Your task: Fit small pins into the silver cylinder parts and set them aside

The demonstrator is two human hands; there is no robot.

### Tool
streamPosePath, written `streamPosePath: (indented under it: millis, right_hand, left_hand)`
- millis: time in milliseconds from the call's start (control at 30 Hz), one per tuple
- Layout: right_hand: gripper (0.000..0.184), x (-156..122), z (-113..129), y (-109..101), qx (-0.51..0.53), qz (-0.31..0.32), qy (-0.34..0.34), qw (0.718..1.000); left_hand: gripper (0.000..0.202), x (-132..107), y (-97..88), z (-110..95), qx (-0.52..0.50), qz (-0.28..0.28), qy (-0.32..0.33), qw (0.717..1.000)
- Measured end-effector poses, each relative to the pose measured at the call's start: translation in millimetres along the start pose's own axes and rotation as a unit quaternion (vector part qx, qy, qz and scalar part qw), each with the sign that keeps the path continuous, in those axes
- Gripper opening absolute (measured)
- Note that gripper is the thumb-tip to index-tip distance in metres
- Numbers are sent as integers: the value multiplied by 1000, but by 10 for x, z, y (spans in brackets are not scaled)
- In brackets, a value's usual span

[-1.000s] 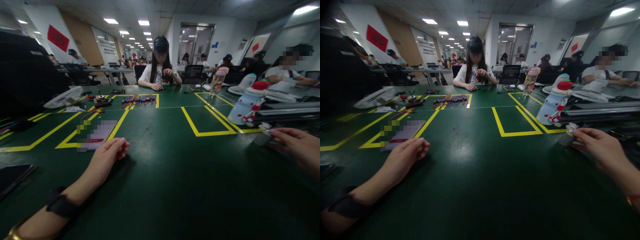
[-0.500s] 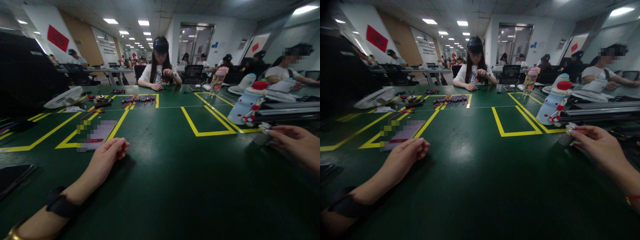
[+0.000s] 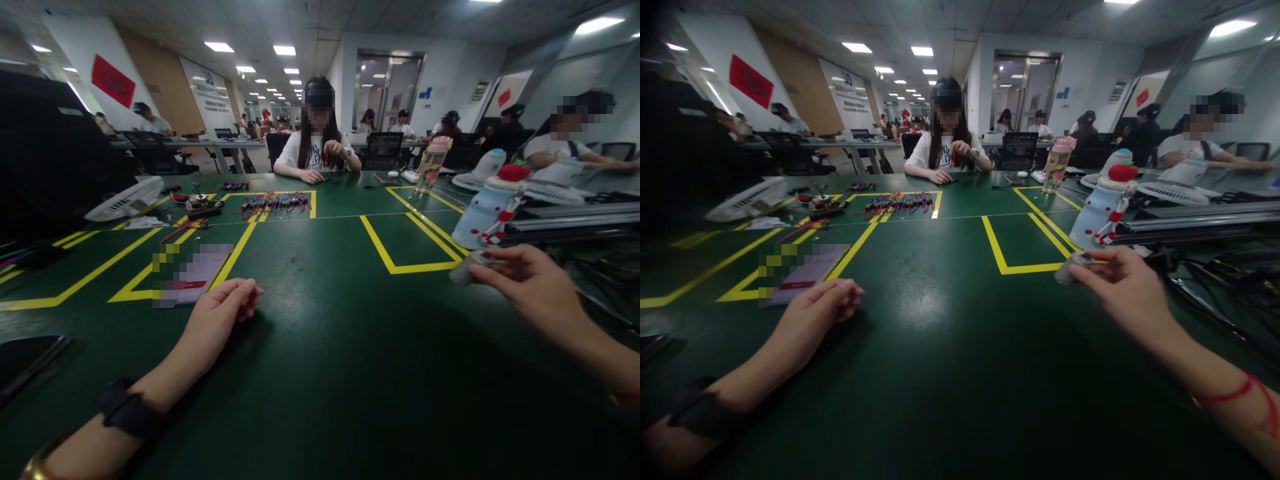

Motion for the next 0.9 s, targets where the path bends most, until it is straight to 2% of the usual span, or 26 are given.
streamPosePath:
  millis: [67, 133, 200, 267, 367, 500, 600, 700, 800, 900]
  right_hand:
    - [46, -265, 382, 456, 139, 136, -34, 980]
    - [42, -548, 760, 848, 201, 249, -96, 943]
    - [35, -769, 1028, 1117, 202, 307, -160, 916]
    - [31, -903, 1170, 1274, 196, 335, -204, 899]
    - [29, -989, 1210, 1353, 203, 354, -226, 884]
    - [30, -1010, 1156, 1319, 211, 344, -233, 885]
    - [29, -1026, 1154, 1304, 213, 335, -247, 884]
    - [30, -1041, 1153, 1335, 201, 339, -250, 884]
    - [43, -1038, 1126, 1362, 224, 339, -229, 884]
    - [53, -1032, 1097, 1382, 268, 341, -207, 877]
  left_hand:
    - [28, -5, 2, -4, 14, 8, 5, 1000]
    - [28, -17, 0, -15, 36, 16, 14, 999]
    - [28, -34, -6, -36, 57, 18, 24, 998]
    - [28, -52, 0, -62, 74, 23, 32, 996]
    - [28, -60, 27, -87, 99, 39, 38, 994]
    - [28, -51, 49, -117, 131, 45, 45, 989]
    - [27, -97, 165, -212, 177, 63, 57, 981]
    - [22, -232, 478, -432, 214, 125, 107, 963]
    - [24, -398, 892, -720, 221, 196, 188, 937]
    - [21, -475, 1209, -921, 213, 237, 237, 918]
Point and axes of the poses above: each hand's wrist, its own x-axis towards the middle knuckle, its own y-axis out of the palm, z = x × y, the point moved 7 cm from there along x, towards the middle knuckle, and after that the axes turned 1 degree about -z, right-handed, at the moved point
